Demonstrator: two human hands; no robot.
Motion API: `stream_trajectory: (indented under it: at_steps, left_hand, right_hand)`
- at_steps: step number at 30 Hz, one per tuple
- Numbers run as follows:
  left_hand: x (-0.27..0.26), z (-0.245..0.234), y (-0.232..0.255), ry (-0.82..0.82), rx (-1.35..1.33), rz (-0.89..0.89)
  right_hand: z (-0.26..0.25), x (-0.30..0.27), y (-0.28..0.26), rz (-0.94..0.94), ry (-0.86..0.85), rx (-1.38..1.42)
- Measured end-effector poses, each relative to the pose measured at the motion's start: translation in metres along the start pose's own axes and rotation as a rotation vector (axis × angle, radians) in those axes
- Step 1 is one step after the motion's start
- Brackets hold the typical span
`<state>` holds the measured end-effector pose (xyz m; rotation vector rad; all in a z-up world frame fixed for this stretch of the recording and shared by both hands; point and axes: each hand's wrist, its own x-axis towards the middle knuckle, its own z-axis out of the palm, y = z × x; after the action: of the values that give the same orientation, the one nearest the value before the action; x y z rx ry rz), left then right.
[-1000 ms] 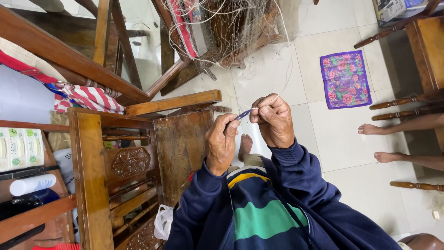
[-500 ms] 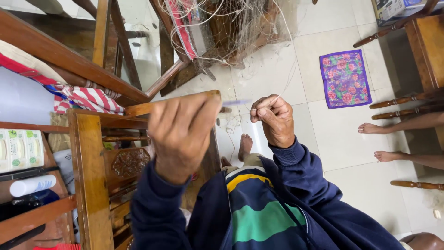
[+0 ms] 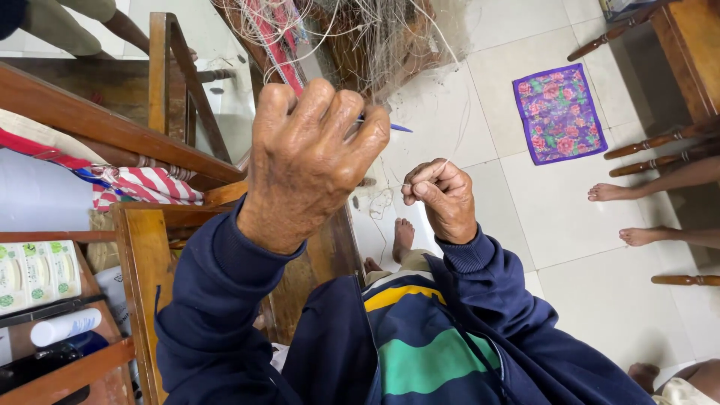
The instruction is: Repairing or untangling a fine-mesh fishing net using a small tool
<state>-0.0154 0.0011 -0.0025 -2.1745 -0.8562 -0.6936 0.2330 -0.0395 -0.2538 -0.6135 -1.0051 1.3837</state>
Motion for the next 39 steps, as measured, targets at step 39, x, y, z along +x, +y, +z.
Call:
stream_trajectory:
  at_steps: [39]
  left_hand:
    - [-0.073,0.012,-0.02,-0.124,-0.483,-0.274]
  right_hand:
    - [-0.032,0.011,-0.016,-0.025,0.005,0.004]
